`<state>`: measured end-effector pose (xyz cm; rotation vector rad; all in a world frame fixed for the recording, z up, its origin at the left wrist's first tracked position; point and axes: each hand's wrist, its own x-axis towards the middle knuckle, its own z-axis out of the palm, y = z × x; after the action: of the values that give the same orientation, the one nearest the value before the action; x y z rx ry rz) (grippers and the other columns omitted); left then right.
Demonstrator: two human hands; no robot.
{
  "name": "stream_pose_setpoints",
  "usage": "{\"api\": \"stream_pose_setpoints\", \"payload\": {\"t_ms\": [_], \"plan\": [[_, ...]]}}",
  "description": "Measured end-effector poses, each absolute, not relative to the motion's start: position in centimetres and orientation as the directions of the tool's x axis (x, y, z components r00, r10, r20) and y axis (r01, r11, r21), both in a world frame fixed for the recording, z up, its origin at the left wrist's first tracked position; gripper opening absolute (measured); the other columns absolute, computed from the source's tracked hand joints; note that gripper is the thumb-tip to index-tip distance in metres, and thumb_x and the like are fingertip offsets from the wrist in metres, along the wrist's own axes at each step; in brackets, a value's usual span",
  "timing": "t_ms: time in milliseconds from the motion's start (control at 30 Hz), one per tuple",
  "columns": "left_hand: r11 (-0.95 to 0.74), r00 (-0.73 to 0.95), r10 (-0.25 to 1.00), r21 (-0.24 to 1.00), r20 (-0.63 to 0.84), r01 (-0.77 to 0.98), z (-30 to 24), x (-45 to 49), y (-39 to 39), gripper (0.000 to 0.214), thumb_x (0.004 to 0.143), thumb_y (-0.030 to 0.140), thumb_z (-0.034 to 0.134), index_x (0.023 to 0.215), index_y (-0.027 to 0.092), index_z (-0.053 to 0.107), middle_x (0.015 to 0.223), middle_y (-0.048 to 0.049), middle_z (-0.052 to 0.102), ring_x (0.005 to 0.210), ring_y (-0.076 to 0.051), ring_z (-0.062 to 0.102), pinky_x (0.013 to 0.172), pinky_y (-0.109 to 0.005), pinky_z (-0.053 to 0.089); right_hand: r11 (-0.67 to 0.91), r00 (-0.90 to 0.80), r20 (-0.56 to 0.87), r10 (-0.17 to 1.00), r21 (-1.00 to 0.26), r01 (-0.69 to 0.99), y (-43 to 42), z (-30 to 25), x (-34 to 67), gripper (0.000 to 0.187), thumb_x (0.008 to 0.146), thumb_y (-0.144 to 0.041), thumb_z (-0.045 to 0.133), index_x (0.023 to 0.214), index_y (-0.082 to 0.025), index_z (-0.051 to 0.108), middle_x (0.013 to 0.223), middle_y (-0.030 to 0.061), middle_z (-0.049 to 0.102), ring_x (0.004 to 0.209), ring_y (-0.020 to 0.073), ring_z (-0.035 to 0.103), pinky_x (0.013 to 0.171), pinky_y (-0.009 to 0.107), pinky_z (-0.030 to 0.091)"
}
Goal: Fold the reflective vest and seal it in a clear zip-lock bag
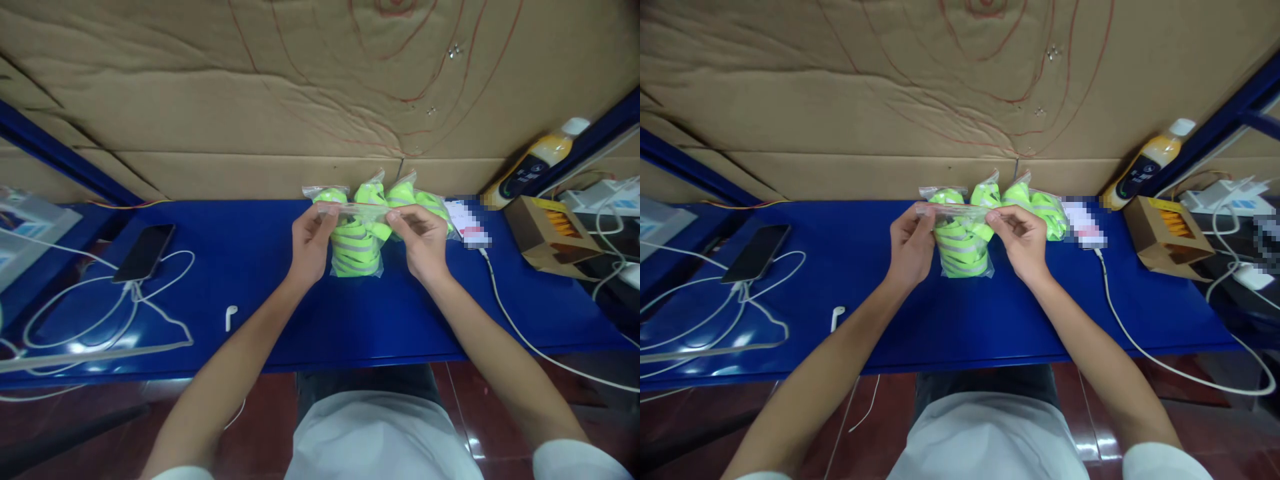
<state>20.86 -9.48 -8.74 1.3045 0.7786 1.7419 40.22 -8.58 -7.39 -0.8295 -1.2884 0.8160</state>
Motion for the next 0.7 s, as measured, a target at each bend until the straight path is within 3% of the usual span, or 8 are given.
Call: {"api": "stream_pose_setpoints", "payload": {"t_ms": [200,367,500,700], "plan": [[-0.561,-0.219,0.821,0.818,0.528,-0.129,-8.83,20.07,-9.19,0.026,0.094,0.047,0.079,0.088,0.022,0.080,0.085,-0.0027,0.078,0.079,-0.017,0.073,0.077,-0.030,0.057,0.441,0.111,0.429,0.896,-0.890,-0.119,-8.02,-7.92,40.60,0.031,0.072,-0.049,0.095,0.077,-0.025,0.077,0.076,-0.0014,0.077,0.069,0.0152,0.072,0.071,0.030,0.061],[-0.582,-0.277,0.781,0.813,0.560,0.004,-8.67,20.04,-9.52,0.028,0.094,0.049,0.080,0.089,0.022,0.083,0.086,-0.0032,0.080,0.080,-0.019,0.074,0.076,-0.031,0.058,0.435,0.086,0.429,0.899,-0.898,-0.074,-7.96,-7.74,40.69,0.032,0.072,-0.053,0.094,0.076,-0.025,0.078,0.075,-0.0008,0.078,0.069,0.0161,0.073,0.069,0.031,0.062],[-0.589,-0.307,0.772,0.808,0.556,-0.020,-8.54,20.07,-9.44,0.025,0.095,0.048,0.079,0.092,0.024,0.085,0.090,-0.0040,0.082,0.083,-0.020,0.076,0.078,-0.031,0.060,0.441,0.047,0.439,0.897,-0.887,-0.135,-8.08,-7.78,40.82,0.028,0.074,-0.048,0.095,0.086,-0.027,0.081,0.085,0.0000,0.082,0.076,0.0175,0.077,0.075,0.033,0.064],[-0.572,-0.296,0.801,0.812,0.521,-0.116,-8.93,20.12,-8.86,0.026,0.091,0.050,0.082,0.094,0.025,0.083,0.093,-0.0044,0.082,0.084,-0.020,0.078,0.086,-0.035,0.063,0.486,0.085,0.479,0.874,-0.865,-0.120,-8.20,-8.05,40.89,0.018,0.080,-0.041,0.092,0.084,-0.027,0.082,0.079,-0.0006,0.081,0.067,0.0152,0.074,0.068,0.030,0.062]]}}
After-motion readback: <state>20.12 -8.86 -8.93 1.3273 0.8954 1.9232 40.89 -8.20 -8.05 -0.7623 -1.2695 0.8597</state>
